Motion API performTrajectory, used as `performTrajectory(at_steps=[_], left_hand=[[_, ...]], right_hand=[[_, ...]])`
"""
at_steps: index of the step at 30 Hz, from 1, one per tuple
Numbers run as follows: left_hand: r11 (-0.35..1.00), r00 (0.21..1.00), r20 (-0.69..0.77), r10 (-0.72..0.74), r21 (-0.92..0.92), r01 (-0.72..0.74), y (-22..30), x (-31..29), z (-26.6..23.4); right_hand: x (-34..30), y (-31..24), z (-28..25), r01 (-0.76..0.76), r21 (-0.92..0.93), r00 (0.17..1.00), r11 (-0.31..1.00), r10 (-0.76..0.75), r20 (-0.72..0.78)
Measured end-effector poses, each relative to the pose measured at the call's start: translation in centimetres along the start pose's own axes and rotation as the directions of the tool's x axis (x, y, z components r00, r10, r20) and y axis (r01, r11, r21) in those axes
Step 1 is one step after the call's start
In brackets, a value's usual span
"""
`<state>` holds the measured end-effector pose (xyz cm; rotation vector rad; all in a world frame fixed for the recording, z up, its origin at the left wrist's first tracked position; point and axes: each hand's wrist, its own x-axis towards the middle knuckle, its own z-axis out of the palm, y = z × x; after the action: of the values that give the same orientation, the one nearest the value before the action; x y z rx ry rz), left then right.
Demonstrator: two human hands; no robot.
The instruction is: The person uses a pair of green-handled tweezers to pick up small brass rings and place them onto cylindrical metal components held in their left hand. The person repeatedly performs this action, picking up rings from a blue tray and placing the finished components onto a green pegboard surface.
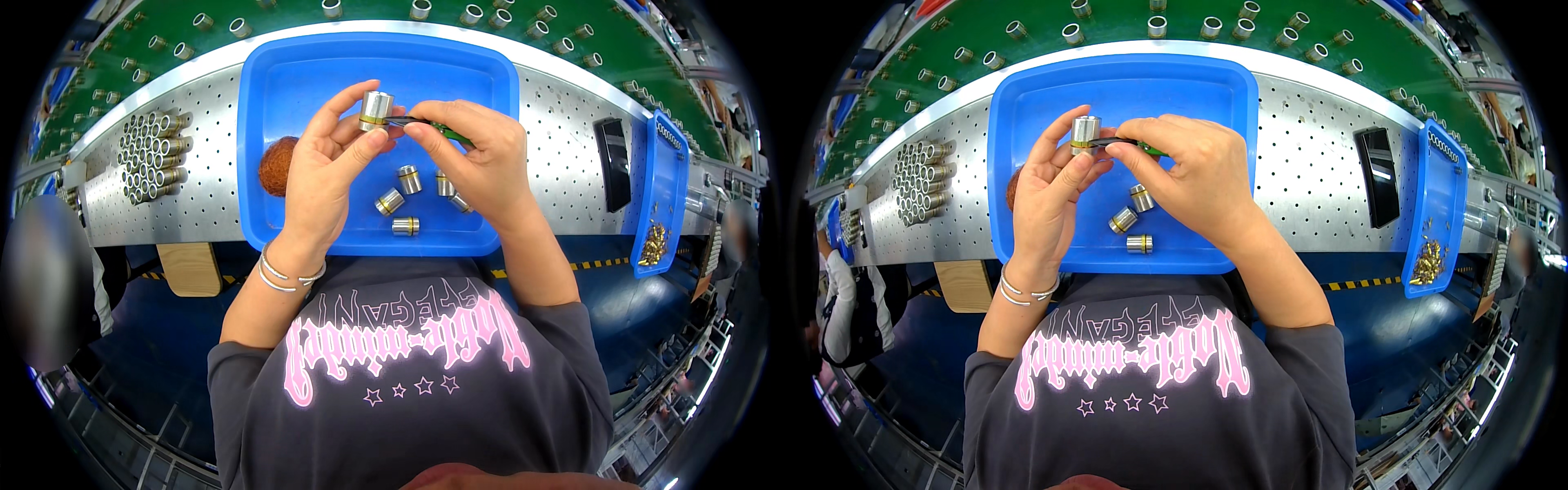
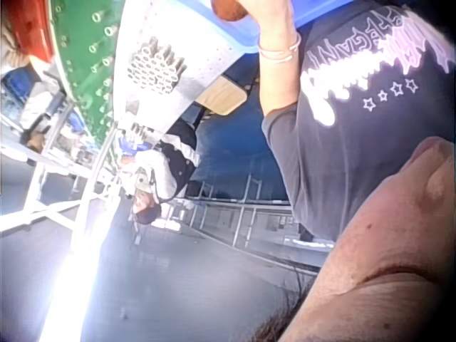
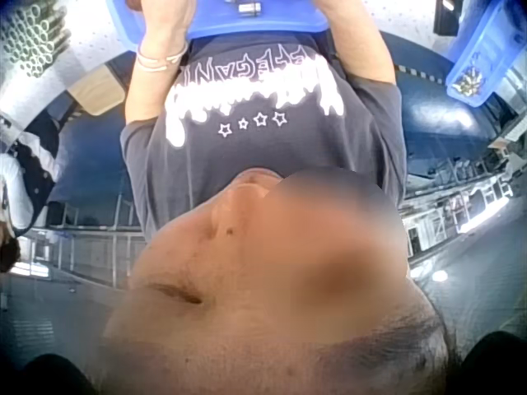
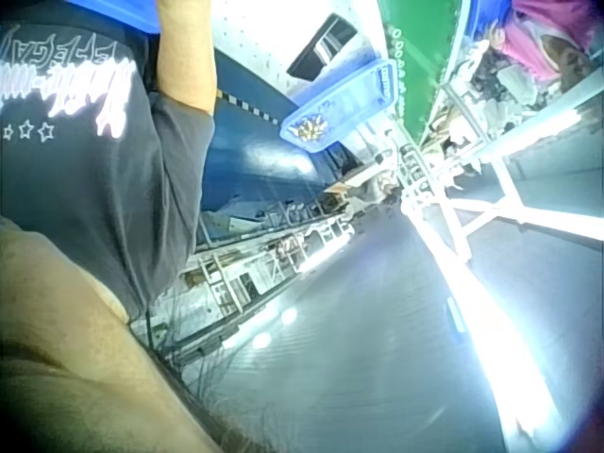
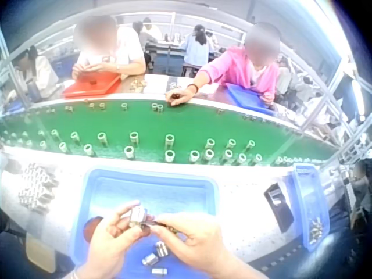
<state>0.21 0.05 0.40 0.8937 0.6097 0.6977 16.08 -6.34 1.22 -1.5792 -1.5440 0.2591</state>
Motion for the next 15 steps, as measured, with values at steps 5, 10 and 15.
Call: performTrajectory(at_steps=[5, 10, 15], left_hand=[[1.0, 1.0, -0.003, 0.001, 0.005, -0.001, -0.1, 0.1, 0.0], [1.0, 1.0, -0.013, -0.014, -0.008, 0.014, 0.1, 0.1, 0.1], [0.995, 0.999, -0.03, 0.019, 0.1, -0.016, -0.3, 0.9, -0.9]], right_hand=[[0.0, 0.0, 0.0, 0.006, -0.002, 1.0, 1.0, -0.006, -0.008], [0.0, -0.1, -0.3, -0.056, 0.051, 0.998, 0.997, 0.057, -0.015], [0.6, 0.2, -1.3, -0.146, 0.018, 0.987, 0.989, 0.145, 0.071]])
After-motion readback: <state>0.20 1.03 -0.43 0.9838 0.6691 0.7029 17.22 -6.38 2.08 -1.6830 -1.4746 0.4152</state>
